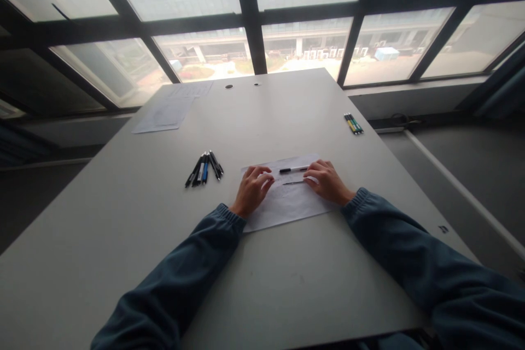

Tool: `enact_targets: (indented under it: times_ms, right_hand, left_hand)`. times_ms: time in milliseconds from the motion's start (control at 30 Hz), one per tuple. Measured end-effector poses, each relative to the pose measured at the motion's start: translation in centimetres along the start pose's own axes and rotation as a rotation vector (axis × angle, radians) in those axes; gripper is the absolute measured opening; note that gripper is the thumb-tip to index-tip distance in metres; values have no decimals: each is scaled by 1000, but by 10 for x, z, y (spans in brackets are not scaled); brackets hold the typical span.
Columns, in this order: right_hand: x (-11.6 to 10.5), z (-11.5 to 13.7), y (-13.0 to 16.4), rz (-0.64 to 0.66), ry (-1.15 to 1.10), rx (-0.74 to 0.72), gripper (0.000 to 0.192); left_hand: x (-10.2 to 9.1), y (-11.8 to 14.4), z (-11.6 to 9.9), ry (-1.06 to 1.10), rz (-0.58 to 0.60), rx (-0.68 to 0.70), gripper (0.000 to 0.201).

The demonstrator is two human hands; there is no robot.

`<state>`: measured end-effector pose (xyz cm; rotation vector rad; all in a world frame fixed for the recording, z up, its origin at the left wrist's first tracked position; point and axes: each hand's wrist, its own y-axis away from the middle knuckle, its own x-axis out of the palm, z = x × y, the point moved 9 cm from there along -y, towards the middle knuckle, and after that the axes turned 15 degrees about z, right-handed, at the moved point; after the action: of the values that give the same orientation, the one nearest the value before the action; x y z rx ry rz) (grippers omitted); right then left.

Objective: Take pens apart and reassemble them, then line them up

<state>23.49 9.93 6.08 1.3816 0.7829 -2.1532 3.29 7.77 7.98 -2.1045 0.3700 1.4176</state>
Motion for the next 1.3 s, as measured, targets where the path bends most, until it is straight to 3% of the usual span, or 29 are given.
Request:
enact_targets:
  times_ms: [433, 900, 1300]
  right_hand:
    - [6, 3, -2, 57, 31, -15, 8]
    - [-8, 12, -1, -73, -14, -72, 17]
    - [-7, 15, 0, -64, -8, -98, 19]
  left_hand:
    - [-1, 1, 1, 2, -18, 9, 8]
    - [-8, 0, -6, 39, -59, 54, 7]
    - [-8, 2, -7, 50, -73, 81, 7]
